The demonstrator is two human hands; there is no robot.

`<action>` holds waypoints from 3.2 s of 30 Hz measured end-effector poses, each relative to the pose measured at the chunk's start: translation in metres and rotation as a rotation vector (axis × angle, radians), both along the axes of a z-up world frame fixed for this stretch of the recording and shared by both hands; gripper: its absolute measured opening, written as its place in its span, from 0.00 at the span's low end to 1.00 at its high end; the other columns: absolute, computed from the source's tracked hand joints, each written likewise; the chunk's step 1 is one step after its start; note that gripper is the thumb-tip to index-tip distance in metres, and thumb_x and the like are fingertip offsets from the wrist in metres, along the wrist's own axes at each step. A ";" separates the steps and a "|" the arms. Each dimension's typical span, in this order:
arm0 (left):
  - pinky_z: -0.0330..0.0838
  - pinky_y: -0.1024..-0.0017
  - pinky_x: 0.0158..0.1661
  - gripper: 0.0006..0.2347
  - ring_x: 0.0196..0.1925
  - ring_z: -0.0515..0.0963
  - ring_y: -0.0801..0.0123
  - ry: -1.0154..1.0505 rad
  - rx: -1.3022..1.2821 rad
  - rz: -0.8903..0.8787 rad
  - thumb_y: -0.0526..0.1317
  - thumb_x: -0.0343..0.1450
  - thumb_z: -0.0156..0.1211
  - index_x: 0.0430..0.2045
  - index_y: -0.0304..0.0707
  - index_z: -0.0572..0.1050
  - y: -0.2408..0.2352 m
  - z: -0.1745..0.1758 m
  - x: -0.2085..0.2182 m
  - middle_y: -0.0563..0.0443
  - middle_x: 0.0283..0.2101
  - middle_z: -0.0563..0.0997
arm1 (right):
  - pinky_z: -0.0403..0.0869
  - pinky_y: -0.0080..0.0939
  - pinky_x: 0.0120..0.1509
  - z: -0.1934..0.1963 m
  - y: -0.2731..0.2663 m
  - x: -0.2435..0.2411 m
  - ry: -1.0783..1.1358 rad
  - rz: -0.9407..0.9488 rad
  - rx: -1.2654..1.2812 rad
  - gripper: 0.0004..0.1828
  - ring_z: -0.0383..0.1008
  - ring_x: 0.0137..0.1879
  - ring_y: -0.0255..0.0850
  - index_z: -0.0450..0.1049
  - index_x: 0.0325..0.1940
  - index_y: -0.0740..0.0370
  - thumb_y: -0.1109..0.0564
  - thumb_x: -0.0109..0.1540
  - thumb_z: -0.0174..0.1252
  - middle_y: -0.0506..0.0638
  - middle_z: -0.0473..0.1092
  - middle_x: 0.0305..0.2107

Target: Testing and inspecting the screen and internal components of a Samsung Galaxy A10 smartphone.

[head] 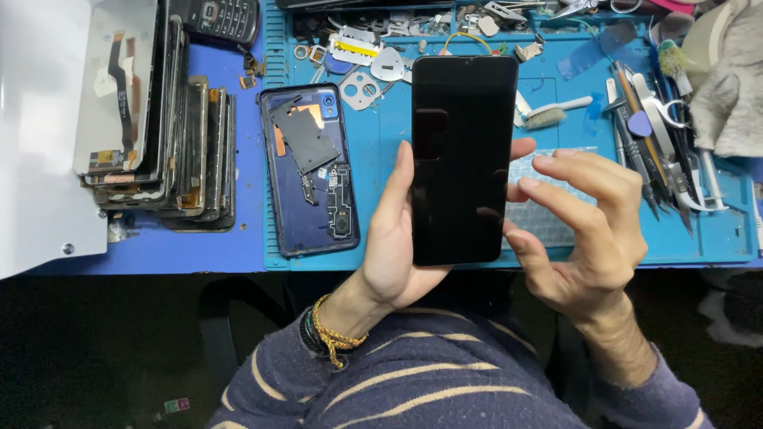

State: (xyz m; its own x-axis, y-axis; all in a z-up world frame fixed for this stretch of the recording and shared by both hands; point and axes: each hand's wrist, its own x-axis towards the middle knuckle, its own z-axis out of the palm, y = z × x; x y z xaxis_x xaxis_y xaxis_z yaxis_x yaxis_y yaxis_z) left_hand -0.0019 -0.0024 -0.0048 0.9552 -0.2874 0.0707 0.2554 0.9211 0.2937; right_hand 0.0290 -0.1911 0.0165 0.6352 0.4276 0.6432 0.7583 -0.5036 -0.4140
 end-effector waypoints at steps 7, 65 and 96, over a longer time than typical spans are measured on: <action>0.78 0.65 0.54 0.31 0.52 0.80 0.61 -0.016 0.042 0.002 0.60 0.87 0.23 0.72 0.32 0.60 0.000 -0.002 -0.001 0.36 0.70 0.69 | 0.71 0.58 0.67 0.014 0.007 0.001 -0.051 0.081 0.005 0.27 0.69 0.60 0.59 0.73 0.54 0.66 0.40 0.65 0.61 0.62 0.68 0.54; 0.80 0.59 0.42 0.37 0.37 0.83 0.44 0.096 -0.030 -0.206 0.67 0.81 0.18 0.65 0.34 0.66 0.008 -0.002 -0.010 0.24 0.39 0.80 | 0.55 0.29 0.27 0.015 0.019 0.016 1.202 0.201 0.951 0.03 0.57 0.25 0.25 0.78 0.39 0.67 0.63 0.66 0.62 0.43 0.69 0.26; 0.79 0.63 0.45 0.37 0.40 0.83 0.52 0.084 -0.012 -0.157 0.66 0.82 0.20 0.63 0.28 0.68 0.001 0.001 -0.007 0.31 0.42 0.81 | 0.72 0.41 0.18 0.016 0.021 0.012 1.376 0.121 0.975 0.10 0.67 0.17 0.38 0.77 0.36 0.67 0.56 0.64 0.60 0.44 0.62 0.13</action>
